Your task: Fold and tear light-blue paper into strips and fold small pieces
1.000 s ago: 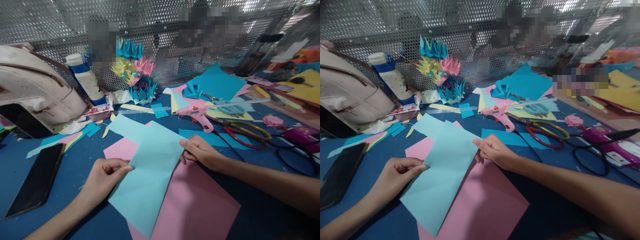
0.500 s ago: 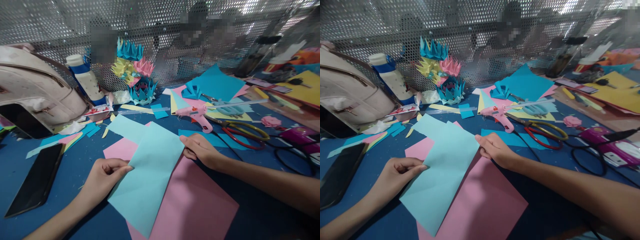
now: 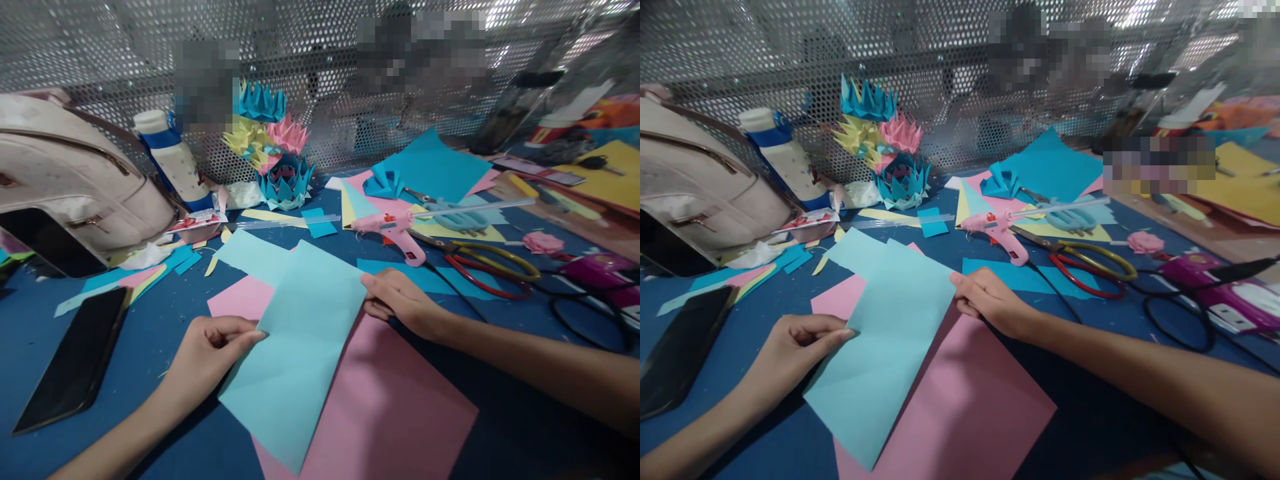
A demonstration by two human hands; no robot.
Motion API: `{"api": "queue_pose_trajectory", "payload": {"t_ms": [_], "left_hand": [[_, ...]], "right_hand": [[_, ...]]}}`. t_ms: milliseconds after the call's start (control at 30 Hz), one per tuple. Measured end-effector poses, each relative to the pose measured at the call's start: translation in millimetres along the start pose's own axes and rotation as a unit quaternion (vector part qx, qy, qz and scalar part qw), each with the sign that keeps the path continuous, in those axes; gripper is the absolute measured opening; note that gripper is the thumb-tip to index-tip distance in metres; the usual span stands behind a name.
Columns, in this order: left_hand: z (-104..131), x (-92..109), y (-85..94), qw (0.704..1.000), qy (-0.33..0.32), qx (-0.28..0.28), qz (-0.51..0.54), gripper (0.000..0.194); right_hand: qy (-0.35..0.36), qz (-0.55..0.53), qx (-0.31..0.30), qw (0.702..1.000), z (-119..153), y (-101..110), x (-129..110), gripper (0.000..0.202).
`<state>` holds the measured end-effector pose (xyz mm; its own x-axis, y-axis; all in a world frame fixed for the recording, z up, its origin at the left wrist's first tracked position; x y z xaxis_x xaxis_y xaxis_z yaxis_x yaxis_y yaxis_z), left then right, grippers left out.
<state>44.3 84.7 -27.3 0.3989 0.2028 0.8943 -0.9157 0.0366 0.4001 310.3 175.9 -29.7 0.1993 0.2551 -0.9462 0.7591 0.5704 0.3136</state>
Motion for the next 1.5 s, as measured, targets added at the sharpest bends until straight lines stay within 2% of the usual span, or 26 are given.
{"api": "queue_pose_trajectory", "payload": {"t_ms": [200,500,733,800,933,1000,1133,1333,1400,1500], "left_hand": [[0.2,0.0,-0.4,1.0,0.005,-0.009,0.002,0.033],[1.3,3.4,-0.6,1.0,0.011,-0.017,0.008,0.034],[-0.3,1.1,-0.7,1.0,0.007,-0.007,0.014,0.035],[-0.4,-0.1,-1.0,1.0,0.011,-0.006,0.022,0.035],[0.2,-2.1,-1.2,0.999,0.012,0.002,0.037,0.033],[0.7,-2.6,-1.4,0.999,0.014,0.005,0.041,0.032],[1.5,-2.1,-2.1,0.999,0.012,0.013,0.05,0.03],[-0.6,3.9,0.0,0.997,-0.025,0.05,0.056,0.028],[-1.5,6.9,2.1,0.996,-0.038,0.064,0.058,0.027],[-1.1,11.2,7.3,0.991,-0.065,0.097,0.07,0.024]], "right_hand": [[0.014,0.034,-0.002,0.999,-0.5,1.2,-4.5,0.061],[0.02,0.043,0.047,0.998,-0.3,3.3,-5.3,0.062],[0.023,0.054,0.057,0.997,0.2,4.4,-5.6,0.063],[0.035,0.056,0.039,0.997,-1.1,3.8,-6.3,0.065],[0.019,0.092,-0.077,0.993,-1.8,-3.5,-5.3,0.07],[-0.001,0.124,-0.1,0.987,-0.5,-6.1,-4.5,0.07],[-0.009,0.148,-0.086,0.985,1.7,-7.0,-6.1,0.07],[0.042,0.091,-0.091,0.991,-0.7,-12.0,-15.9,0.065],[0.032,0.076,-0.088,0.993,-1.0,-16.9,-20.7,0.064],[0.003,0.063,-0.048,0.997,-1.2,-22.8,-29.6,0.066]]}}
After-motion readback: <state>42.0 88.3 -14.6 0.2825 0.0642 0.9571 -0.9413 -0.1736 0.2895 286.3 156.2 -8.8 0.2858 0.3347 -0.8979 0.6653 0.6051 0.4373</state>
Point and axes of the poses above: each hand's wrist, its own z-axis away from the middle knuckle, its own y-axis out of the back of the hand, x = y × z, the point moved 3 cm from there along -z, towards the middle knuckle, and after that the axes turned 3 degrees about x, right-handed, at the moved point
